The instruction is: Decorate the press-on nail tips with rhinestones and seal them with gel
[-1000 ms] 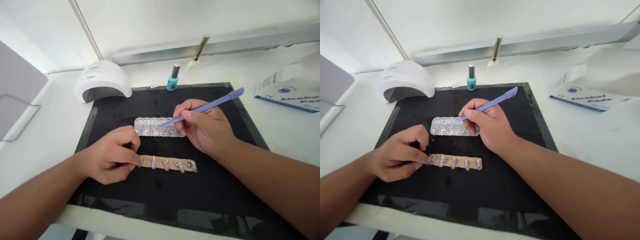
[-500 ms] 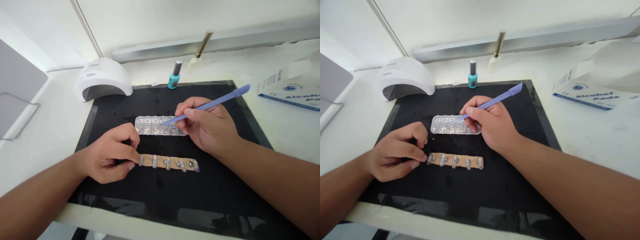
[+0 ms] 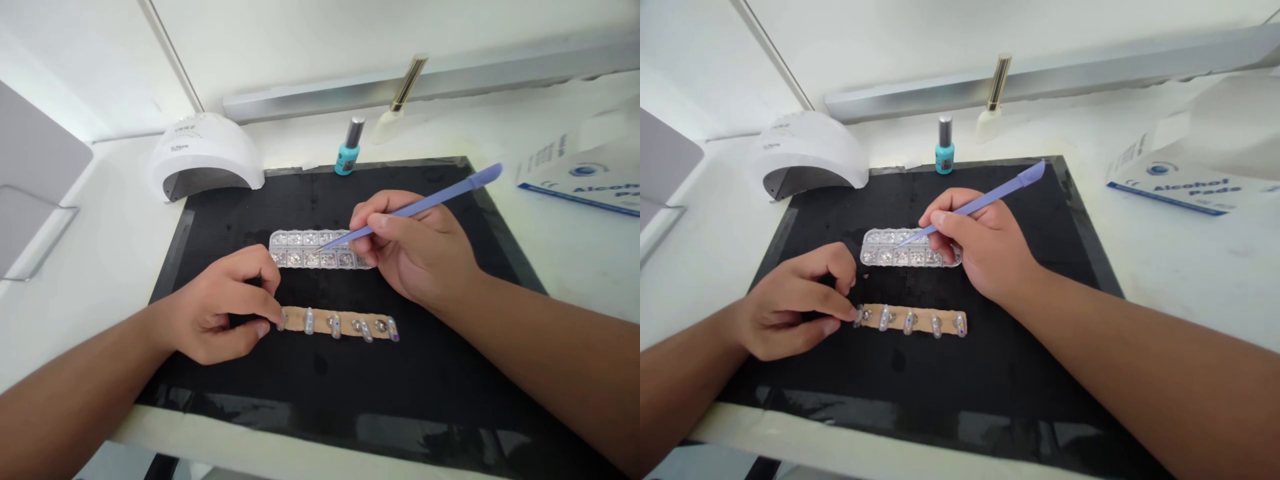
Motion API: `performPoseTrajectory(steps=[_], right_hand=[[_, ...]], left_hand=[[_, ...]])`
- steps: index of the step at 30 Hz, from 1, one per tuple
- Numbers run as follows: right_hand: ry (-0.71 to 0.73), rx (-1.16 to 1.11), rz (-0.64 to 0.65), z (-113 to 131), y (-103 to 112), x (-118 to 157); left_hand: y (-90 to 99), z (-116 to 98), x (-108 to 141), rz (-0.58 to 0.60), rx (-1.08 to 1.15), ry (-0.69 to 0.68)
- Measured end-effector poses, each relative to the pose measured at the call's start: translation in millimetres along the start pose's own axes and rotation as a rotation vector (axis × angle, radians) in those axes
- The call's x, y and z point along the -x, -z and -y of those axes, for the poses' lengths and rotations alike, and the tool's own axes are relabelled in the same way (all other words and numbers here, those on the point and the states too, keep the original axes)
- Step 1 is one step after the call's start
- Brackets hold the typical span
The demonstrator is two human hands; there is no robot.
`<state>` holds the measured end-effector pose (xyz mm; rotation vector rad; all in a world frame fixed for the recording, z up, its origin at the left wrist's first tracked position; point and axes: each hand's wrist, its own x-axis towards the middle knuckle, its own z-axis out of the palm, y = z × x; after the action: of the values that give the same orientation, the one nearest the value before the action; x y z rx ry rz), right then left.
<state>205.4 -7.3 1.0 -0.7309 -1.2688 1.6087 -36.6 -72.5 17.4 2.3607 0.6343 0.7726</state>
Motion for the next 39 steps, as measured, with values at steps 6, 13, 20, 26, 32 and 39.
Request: performPoseTrajectory(steps=[6, 13, 20, 26, 32, 39], right_hand=[[-0.005, 0.001, -0.004, 0.2, -0.9, 0.4], [-0.016, 0.015, -0.02, 0.8, -1.4, 0.0], [-0.005, -0.002, -0.017, 1.0, -1.8, -1.1], [0.004, 0.009, -0.006, 0.0, -0.7, 0.1], [0.008, 0.004, -0.01, 0.1, -1.2, -0.1], [0.005, 0.005, -0.005, -0.2, -0.8, 0.1]], left_hand=[[-0.6, -0.2, -1.8, 0.005, -0.01, -0.006], [-1.1, 0.6, -2.2, 0.033, -0.036, -0.015], [-0.9, 0.3, -1.8, 0.033, -0.023, -0.008], [-0.5, 0.0, -2.7, 0.037, -0.032, -0.012], [0.0, -0.4, -2.8, 0.038, -0.026, -0.015], [0.0, -0.4, -3.0, 0.035, -0.024, -0.021]])
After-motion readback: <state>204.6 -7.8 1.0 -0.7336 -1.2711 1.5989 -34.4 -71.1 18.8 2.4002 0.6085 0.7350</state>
